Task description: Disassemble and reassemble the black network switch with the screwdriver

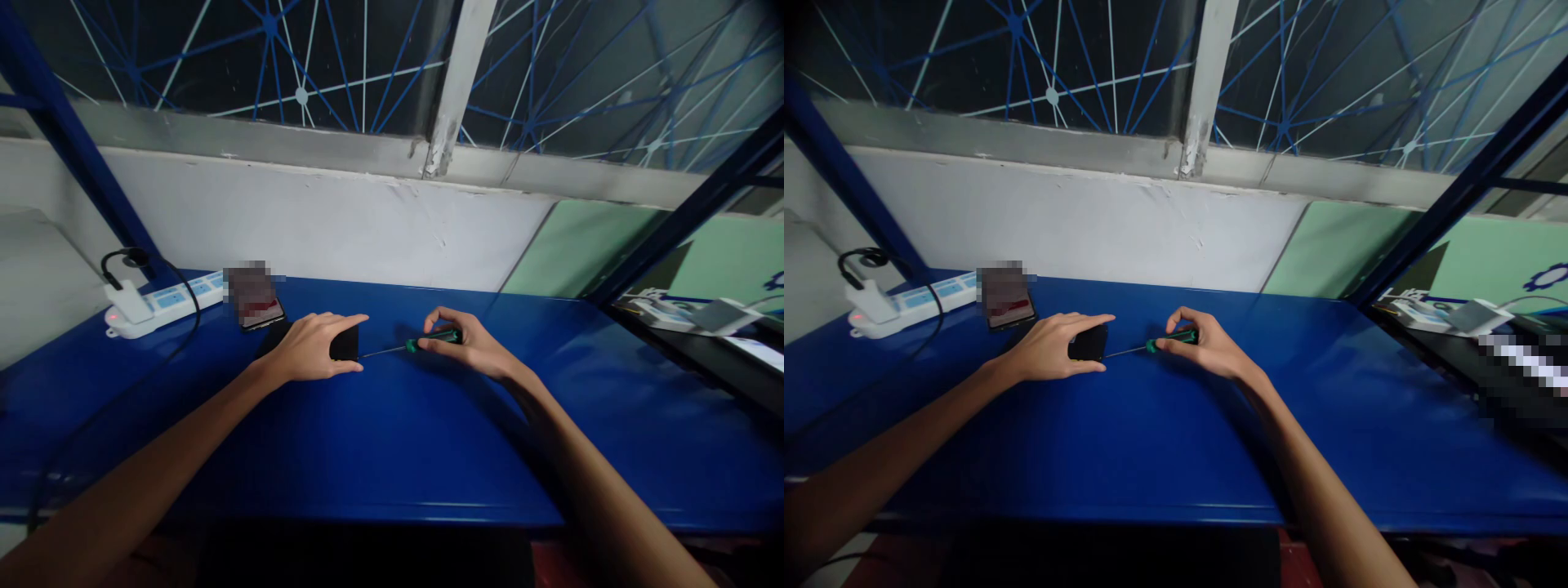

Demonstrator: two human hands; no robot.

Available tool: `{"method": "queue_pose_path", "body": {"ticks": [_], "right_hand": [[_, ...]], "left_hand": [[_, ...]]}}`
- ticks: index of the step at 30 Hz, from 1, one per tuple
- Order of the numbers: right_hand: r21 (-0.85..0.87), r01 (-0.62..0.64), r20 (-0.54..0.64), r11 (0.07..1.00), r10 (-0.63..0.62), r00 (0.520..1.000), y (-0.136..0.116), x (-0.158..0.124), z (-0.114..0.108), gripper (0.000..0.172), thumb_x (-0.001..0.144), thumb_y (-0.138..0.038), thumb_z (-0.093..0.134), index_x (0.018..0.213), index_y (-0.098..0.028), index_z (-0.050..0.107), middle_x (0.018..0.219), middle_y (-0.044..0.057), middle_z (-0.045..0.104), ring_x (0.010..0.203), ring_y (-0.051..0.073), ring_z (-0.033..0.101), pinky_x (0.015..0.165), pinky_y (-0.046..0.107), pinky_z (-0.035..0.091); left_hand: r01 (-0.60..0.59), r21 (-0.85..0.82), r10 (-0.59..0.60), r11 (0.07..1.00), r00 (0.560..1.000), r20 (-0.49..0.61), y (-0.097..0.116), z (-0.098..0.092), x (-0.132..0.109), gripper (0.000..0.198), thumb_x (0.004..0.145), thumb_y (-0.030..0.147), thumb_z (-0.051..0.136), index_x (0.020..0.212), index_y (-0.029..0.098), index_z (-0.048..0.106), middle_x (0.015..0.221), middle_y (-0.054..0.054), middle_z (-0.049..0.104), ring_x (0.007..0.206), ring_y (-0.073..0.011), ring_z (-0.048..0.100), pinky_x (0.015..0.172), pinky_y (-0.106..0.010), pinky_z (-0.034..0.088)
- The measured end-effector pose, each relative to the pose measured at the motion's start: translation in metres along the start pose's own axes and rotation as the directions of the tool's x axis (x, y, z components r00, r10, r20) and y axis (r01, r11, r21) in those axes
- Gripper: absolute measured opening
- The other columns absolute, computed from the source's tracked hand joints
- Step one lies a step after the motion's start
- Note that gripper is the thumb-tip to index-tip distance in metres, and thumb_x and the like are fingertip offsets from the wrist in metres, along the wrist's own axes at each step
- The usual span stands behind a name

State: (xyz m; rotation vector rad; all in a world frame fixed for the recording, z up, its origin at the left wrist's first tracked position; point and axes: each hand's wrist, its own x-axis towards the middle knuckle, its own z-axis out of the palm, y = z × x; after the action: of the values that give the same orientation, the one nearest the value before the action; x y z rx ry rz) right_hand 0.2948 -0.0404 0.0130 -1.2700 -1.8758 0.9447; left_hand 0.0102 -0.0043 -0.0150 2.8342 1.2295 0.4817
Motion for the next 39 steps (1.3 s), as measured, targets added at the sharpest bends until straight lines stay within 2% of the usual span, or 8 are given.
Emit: {"method": "queue_pose_path", "body": {"ticks": [4,8,12,19,23,29,35,39], "right_hand": [[-0.027,-0.028,-0.035,0.999,0.027,0.999,0.001,0.000,-0.002,0.032,0.077,-0.047,0.072,0.082,-0.020,0.056,0.059,-0.004,0.049,0.050,0.009,0.036,0.048,0.025,0.025],[-0.224,0.009,-0.094,0.975,-0.031,0.995,0.004,0.002,0.001,0.041,0.084,-0.056,0.061,0.070,-0.018,0.061,0.055,-0.003,0.045,0.052,0.010,0.034,0.049,0.027,0.023],[-0.263,0.003,-0.078,0.965,-0.024,0.997,0.004,0.003,0.003,0.054,0.092,-0.059,0.046,0.055,-0.019,0.045,0.053,-0.005,0.031,0.051,0.009,0.024,0.049,0.028,0.018],[-0.065,-0.094,0.085,0.993,0.099,0.991,0.000,-0.001,-0.005,0.036,0.078,-0.052,0.070,0.088,-0.020,0.057,0.062,-0.004,0.049,0.052,0.009,0.034,0.048,0.025,0.025],[-0.148,-0.056,0.024,0.987,0.060,0.998,0.001,0.000,-0.004,0.041,0.082,-0.059,0.062,0.074,-0.019,0.058,0.056,-0.004,0.043,0.050,0.010,0.033,0.047,0.026,0.023],[-0.270,0.026,-0.063,0.963,-0.045,0.997,0.006,0.002,0.005,0.059,0.090,-0.063,0.045,0.050,-0.020,0.042,0.051,-0.004,0.031,0.051,0.010,0.023,0.048,0.029,0.020],[-0.138,0.014,0.077,0.990,-0.004,0.997,0.005,0.000,-0.001,0.035,0.079,-0.052,0.068,0.085,-0.019,0.060,0.069,0.000,0.059,0.058,0.011,0.044,0.053,0.026,0.032],[-0.083,0.014,0.083,0.996,-0.007,0.996,0.003,0.000,-0.004,0.032,0.076,-0.046,0.072,0.085,-0.018,0.059,0.069,-0.001,0.059,0.058,0.011,0.045,0.053,0.026,0.032]], "left_hand": [[0.001,0.004,-0.001,1.000,1.000,0.002,0.001,-0.001,0.000,0.080,0.077,0.061,0.066,0.145,0.027,0.043,0.125,-0.011,0.065,0.108,-0.0307,0.062,0.088,-0.045,0.050],[-0.001,0.009,0.001,1.000,1.000,0.000,0.002,-0.002,-0.001,0.079,0.077,0.062,0.066,0.144,0.027,0.043,0.125,-0.011,0.065,0.108,-0.0303,0.062,0.089,-0.044,0.050],[-0.006,0.008,0.006,1.000,1.000,-0.009,0.000,-0.001,-0.001,0.078,0.077,0.062,0.066,0.144,0.028,0.044,0.124,-0.010,0.065,0.109,-0.0304,0.062,0.090,-0.044,0.050],[-0.003,-0.005,0.003,1.000,1.000,-0.015,-0.001,0.001,-0.001,0.080,0.076,0.064,0.066,0.144,0.029,0.043,0.124,-0.011,0.065,0.108,-0.0301,0.062,0.089,-0.045,0.050],[0.007,-0.012,-0.007,1.000,1.000,0.006,0.000,-0.001,0.000,0.080,0.077,0.065,0.064,0.145,0.029,0.041,0.127,-0.011,0.063,0.110,-0.0315,0.061,0.089,-0.046,0.050],[-0.002,-0.011,0.002,1.000,1.000,0.006,-0.001,-0.001,-0.001,0.079,0.078,0.067,0.062,0.145,0.030,0.040,0.129,-0.011,0.062,0.115,-0.0319,0.059,0.091,-0.046,0.049],[-0.001,-0.008,0.001,1.000,1.000,0.013,-0.002,-0.001,-0.001,0.079,0.078,0.066,0.063,0.145,0.030,0.042,0.127,-0.011,0.064,0.113,-0.0315,0.061,0.090,-0.045,0.050],[0.006,-0.015,-0.006,1.000,1.000,0.016,-0.001,-0.002,-0.001,0.080,0.077,0.068,0.062,0.145,0.030,0.042,0.129,-0.011,0.063,0.114,-0.0320,0.060,0.091,-0.045,0.050]]}}
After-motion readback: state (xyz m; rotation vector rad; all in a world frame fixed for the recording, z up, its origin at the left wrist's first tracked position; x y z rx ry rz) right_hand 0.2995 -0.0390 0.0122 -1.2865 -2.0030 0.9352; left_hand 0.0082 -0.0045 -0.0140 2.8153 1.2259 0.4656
